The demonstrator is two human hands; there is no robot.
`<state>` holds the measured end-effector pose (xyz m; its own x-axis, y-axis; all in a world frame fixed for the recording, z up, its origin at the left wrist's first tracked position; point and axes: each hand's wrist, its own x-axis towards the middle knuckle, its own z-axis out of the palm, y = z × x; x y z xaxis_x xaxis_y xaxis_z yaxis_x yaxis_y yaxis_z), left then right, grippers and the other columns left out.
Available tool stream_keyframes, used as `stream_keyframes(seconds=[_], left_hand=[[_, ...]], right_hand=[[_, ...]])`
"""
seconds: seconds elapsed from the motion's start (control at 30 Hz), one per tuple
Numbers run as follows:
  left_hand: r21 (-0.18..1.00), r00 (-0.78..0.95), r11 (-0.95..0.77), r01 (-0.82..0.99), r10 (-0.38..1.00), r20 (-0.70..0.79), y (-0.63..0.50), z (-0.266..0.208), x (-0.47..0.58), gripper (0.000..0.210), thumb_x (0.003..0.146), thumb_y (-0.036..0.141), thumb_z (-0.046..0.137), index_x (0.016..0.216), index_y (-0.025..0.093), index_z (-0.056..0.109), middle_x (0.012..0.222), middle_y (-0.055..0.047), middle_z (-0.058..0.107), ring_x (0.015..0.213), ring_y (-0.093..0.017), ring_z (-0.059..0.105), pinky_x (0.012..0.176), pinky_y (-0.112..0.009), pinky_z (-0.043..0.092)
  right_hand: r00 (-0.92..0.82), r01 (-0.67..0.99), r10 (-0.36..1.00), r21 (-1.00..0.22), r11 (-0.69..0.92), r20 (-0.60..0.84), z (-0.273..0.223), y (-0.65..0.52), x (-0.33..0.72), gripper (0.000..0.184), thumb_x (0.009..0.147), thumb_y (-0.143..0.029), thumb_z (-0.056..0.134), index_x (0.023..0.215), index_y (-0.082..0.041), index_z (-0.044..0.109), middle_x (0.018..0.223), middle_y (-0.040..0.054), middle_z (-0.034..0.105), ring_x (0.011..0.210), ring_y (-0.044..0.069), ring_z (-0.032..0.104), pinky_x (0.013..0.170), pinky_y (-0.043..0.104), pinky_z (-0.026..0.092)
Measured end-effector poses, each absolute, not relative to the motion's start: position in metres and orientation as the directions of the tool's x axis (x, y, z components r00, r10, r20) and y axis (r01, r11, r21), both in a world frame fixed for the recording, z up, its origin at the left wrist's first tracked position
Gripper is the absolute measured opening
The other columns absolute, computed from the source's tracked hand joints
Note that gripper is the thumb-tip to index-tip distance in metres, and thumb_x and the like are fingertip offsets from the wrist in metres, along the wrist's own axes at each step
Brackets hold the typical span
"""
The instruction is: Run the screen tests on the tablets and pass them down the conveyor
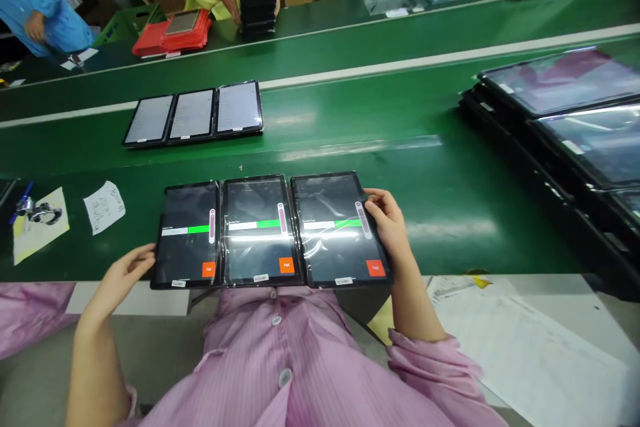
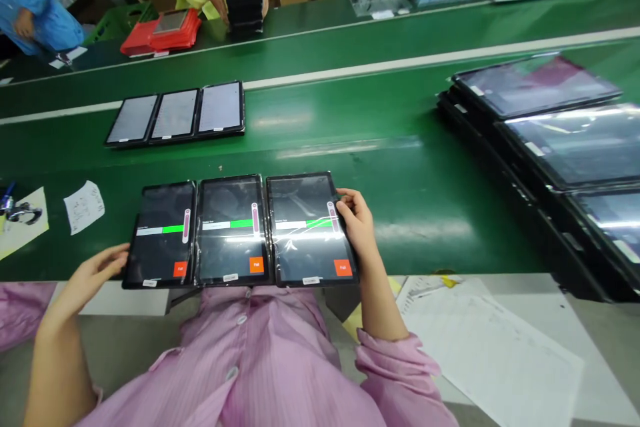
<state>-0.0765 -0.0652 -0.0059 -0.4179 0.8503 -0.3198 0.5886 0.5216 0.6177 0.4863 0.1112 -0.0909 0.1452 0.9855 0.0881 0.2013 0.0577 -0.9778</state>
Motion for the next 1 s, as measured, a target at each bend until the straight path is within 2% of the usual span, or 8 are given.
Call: stream_keyframes(seconds=[0.1,0.23,0.37,0.47,0.57,0.7,0.87,1.0], left_hand=[[0.749,-0.478,0.574,0.330,0.786,-0.392,-0.085,-0.025,-0.072,0.080,0.043,0.074,0.086,0.100,0.021,0.069,0.088,-0.007,0.071,0.082,-0.025,0.067,0.074,-0.035,0.057],[0.833,-0.532,0.537,0.136,0.748,-0.396,-0.085,-0.036,-0.058,0.078,0.035,0.070,0.091,0.090,0.020,0.069,0.068,0.001,0.060,0.059,-0.013,0.052,0.049,-0.021,0.039],[0.847,-0.508,0.526,0.084,0.753,-0.417,-0.082,-0.035,-0.061,0.074,0.036,0.065,0.094,0.088,0.018,0.071,0.066,0.001,0.059,0.057,-0.010,0.049,0.048,-0.019,0.036],[0.841,-0.529,0.540,0.044,0.726,-0.439,-0.081,-0.032,-0.062,0.077,0.029,0.061,0.096,0.087,0.017,0.071,0.066,0.000,0.061,0.059,-0.011,0.052,0.050,-0.019,0.038],[0.833,-0.542,0.553,0.015,0.704,-0.458,-0.081,-0.032,-0.059,0.078,0.027,0.060,0.096,0.087,0.016,0.071,0.068,-0.001,0.063,0.063,-0.013,0.056,0.054,-0.021,0.043],[0.842,-0.595,0.539,0.026,0.685,-0.421,-0.084,-0.038,-0.058,0.082,0.029,0.063,0.094,0.092,0.017,0.070,0.070,0.000,0.064,0.064,-0.014,0.056,0.054,-0.022,0.043],[0.812,-0.640,0.478,0.336,0.748,-0.175,-0.093,-0.042,-0.043,0.080,0.053,0.079,0.076,0.104,0.017,0.071,0.088,-0.007,0.069,0.081,-0.024,0.064,0.077,-0.038,0.054],[0.413,-0.434,0.268,0.870,0.814,0.387,-0.103,-0.035,0.009,0.056,0.092,0.067,0.055,0.118,0.021,0.073,0.121,-0.016,0.066,0.114,-0.033,0.059,0.104,-0.052,0.039]], right_hand=[[0.119,0.198,0.992,-0.980,0.025,0.050,-0.090,0.111,0.491,0.035,0.081,-0.045,0.066,0.111,-0.027,0.065,0.082,-0.0008,0.053,0.074,0.018,0.052,0.073,0.032,0.045],[0.078,0.312,0.994,-0.949,0.048,0.076,-0.070,0.086,0.496,0.042,0.092,-0.052,0.055,0.125,-0.026,0.062,0.099,0.0054,0.061,0.089,0.024,0.060,0.080,0.037,0.049],[-0.153,0.714,0.901,-0.585,0.385,0.405,-0.036,0.027,0.470,0.047,0.096,-0.053,0.056,0.134,-0.025,0.061,0.122,0.0131,0.063,0.114,0.031,0.057,0.100,0.049,0.042],[-0.451,0.760,0.782,-0.275,0.589,0.430,-0.030,-0.014,0.436,0.056,0.096,-0.064,0.054,0.135,-0.025,0.063,0.127,0.0133,0.066,0.118,0.033,0.055,0.113,0.058,0.028],[-0.519,0.765,0.731,-0.141,0.628,0.443,-0.047,-0.036,0.412,0.055,0.097,-0.063,0.053,0.134,-0.025,0.066,0.129,0.0110,0.069,0.120,0.031,0.054,0.120,0.060,0.014],[-0.418,0.833,0.719,-0.082,0.548,0.555,-0.076,-0.044,0.404,0.034,0.096,-0.046,0.064,0.126,-0.032,0.072,0.120,0.0057,0.074,0.115,0.028,0.057,0.121,0.056,0.014],[-0.333,0.861,0.692,-0.093,0.500,0.640,-0.085,-0.045,0.400,0.035,0.091,-0.053,0.069,0.119,-0.034,0.076,0.116,0.0052,0.075,0.111,0.028,0.056,0.119,0.056,0.018],[-0.340,0.849,0.670,-0.091,0.520,0.660,-0.085,-0.044,0.399,0.039,0.089,-0.054,0.071,0.122,-0.034,0.075,0.114,0.0052,0.075,0.111,0.028,0.055,0.119,0.056,0.017]])
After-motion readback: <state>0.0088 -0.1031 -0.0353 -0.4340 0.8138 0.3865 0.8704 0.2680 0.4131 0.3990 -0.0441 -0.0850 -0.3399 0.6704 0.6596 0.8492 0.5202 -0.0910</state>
